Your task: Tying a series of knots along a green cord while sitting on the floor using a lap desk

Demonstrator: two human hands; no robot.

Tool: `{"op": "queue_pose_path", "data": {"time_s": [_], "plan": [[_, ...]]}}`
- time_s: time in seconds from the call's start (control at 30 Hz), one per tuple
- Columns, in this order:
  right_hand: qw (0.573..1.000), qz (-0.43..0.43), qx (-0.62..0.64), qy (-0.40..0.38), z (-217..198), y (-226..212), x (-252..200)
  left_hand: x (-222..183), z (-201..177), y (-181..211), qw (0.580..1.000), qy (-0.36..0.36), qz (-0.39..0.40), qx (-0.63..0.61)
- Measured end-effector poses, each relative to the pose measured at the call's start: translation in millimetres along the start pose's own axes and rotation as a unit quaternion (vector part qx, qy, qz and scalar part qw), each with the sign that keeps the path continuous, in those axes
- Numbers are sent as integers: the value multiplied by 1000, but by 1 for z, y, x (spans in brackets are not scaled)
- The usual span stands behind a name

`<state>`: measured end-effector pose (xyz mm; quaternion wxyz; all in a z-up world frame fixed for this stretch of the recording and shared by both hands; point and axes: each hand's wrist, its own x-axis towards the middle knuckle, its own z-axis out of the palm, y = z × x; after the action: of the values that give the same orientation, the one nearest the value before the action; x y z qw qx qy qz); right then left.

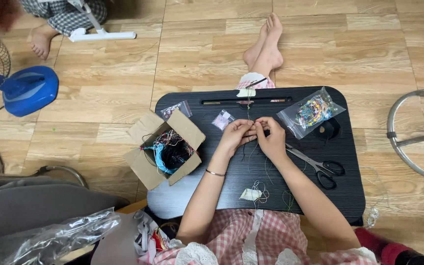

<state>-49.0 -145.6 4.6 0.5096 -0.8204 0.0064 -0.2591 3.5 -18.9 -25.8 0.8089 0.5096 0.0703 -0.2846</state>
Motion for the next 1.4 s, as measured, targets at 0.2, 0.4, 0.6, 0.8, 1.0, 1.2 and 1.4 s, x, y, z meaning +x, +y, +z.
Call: {"op": "queue_pose_path", "data": {"time_s": [0.2, 0.4, 0.6, 0.8, 1.0, 1.2, 1.4], "plan": [[998, 36, 46, 20, -2, 4, 1, -6, 3, 6, 1000, 1, 3, 10], [997, 42, 54, 29, 0, 10, 0, -4, 2, 5, 1000, 4, 7, 20], [996, 36, 71, 36, 2, 22, -2, -2, 1, 6, 1000, 15, -12, 17], [996, 47, 71, 40, 4, 33, -6, -2, 1, 6, 1000, 13, -9, 12], [995, 48, 75, 37, 4, 36, -5, -2, 0, 4, 1000, 5, 1, 16], [996, 44, 73, 35, 4, 36, -5, -5, 2, 6, 1000, 4, 9, 28], [996, 37, 76, 30, 5, 32, -5, -9, 3, 7, 999, -13, 19, 30]]}}
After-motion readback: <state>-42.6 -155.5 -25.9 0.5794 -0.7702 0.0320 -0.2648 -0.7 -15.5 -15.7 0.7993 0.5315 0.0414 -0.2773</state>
